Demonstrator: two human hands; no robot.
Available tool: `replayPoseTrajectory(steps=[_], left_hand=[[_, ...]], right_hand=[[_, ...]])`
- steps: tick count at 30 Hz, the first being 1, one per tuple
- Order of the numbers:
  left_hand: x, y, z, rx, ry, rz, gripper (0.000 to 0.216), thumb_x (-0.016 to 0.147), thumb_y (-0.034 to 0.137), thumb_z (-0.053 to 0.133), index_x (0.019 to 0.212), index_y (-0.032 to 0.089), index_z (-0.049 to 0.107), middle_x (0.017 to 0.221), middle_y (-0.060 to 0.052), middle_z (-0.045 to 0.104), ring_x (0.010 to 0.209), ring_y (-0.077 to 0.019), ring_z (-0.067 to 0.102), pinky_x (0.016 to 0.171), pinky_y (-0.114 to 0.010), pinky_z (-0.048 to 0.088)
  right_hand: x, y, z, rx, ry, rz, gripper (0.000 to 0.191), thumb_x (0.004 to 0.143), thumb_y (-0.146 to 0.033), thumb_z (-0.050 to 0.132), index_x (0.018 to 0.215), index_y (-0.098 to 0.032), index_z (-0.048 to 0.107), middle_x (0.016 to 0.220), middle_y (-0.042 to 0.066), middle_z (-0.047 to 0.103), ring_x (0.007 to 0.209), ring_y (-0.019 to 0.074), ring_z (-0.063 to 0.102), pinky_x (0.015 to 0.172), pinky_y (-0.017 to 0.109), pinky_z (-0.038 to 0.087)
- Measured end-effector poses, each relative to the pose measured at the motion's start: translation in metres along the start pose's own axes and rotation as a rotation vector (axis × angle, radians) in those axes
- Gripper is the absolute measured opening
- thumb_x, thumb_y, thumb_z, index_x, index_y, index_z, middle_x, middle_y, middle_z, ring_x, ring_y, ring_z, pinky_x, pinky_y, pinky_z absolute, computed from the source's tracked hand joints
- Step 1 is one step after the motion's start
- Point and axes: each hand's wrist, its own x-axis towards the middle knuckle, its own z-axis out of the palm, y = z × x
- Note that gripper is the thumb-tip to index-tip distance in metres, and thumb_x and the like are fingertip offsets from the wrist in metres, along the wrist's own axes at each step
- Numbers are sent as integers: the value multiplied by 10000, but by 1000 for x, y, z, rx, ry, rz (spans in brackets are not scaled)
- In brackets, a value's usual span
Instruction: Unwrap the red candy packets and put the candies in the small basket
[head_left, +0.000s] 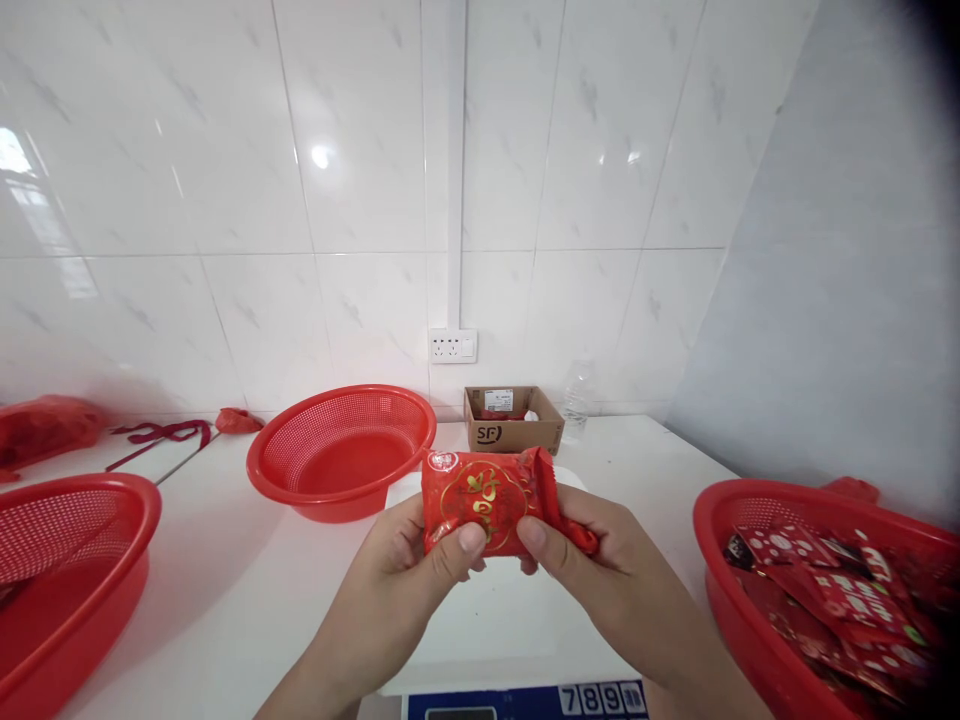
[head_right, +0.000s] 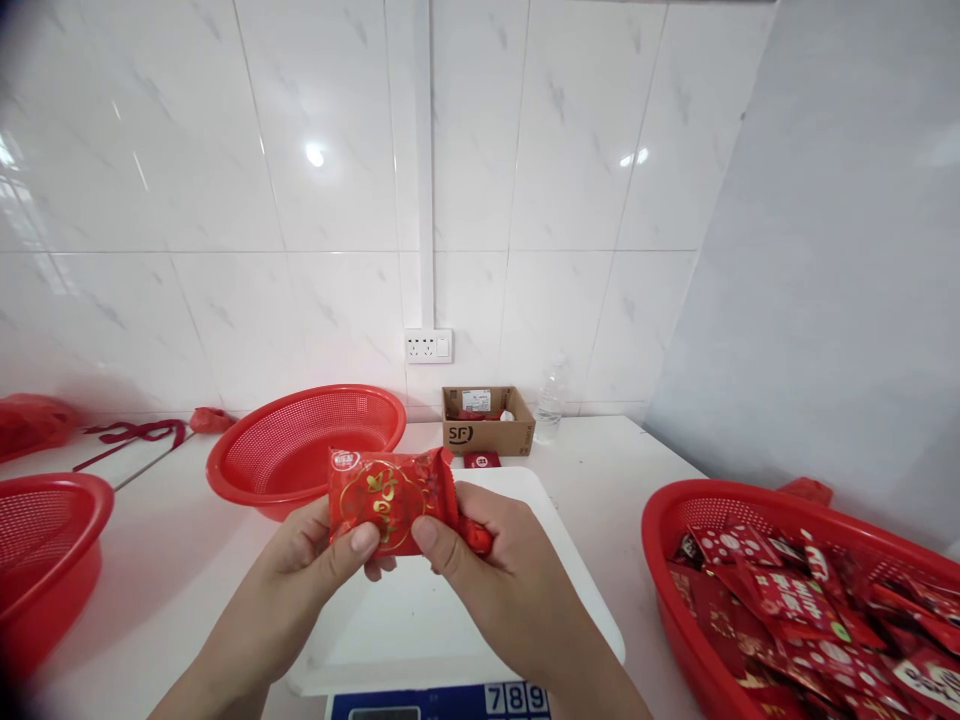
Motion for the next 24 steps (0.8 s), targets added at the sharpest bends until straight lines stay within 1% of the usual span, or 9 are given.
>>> replayPoseTrajectory(steps=[2,4,6,9,13,16,18,21,24], left_hand=[[1,-2,-1,-17,3,23,249,874,435,633,920,205,718,800,-26,680,718,-157,562,659,-250,464],[2,-3,-3,-83,11,53,242,900,421,603,966,213,708,849,-34,700,742,-158,582,675,-252,464],[3,-2,-4,-136,23,75,223,914,398,593,969,212,703,881,-37,708,775,-163,599,714,-261,471],[3,0,-4,-134,39,90,201,916,365,600,927,196,708,886,-41,715,806,-171,611,751,-270,481],[3,0,-4,-130,61,80,223,901,383,615,947,189,714,889,-52,717,789,-176,611,740,-278,484],[2,-1,-4,-103,32,62,255,884,420,626,995,208,715,897,-51,715,751,-167,598,708,-271,483],[2,-1,-4,-49,-24,51,250,861,426,654,971,212,722,877,-44,712,722,-157,584,671,-255,476],[2,-2,-4,1,-105,21,212,842,405,681,836,196,716,783,-24,689,709,-151,578,652,-242,465],[1,-2,-3,-24,-109,8,243,856,403,665,743,187,670,699,-1,639,713,-147,583,657,-238,463]], right_hand=[[-1,0,0,-15,22,16,360,926,-466,528,699,-189,572,663,6,541,627,152,475,557,261,408],[-2,-1,0,-21,46,50,364,904,-468,550,669,-191,552,644,-2,519,601,145,441,526,254,376],[-3,-2,0,-32,77,92,362,884,-477,567,661,-193,547,632,-7,496,589,143,415,504,250,348],[-3,-4,0,-66,91,120,362,879,-487,563,664,-196,543,632,-6,481,594,148,404,505,253,336],[-4,-3,0,-106,99,96,387,883,-513,543,654,-201,533,620,-6,467,595,156,410,504,258,321],[-4,-2,1,-118,113,58,407,888,-527,533,639,-205,525,612,-5,473,600,162,420,510,265,318],[-5,-3,1,-116,114,31,405,898,-516,528,636,-207,524,615,-2,491,594,161,419,525,273,332],[-4,-5,3,-80,107,12,386,901,-493,532,643,-207,538,631,-1,522,595,161,441,544,277,356],[-3,-6,4,-15,99,14,351,902,-452,544,650,-207,548,643,-7,548,616,159,480,563,268,380]])
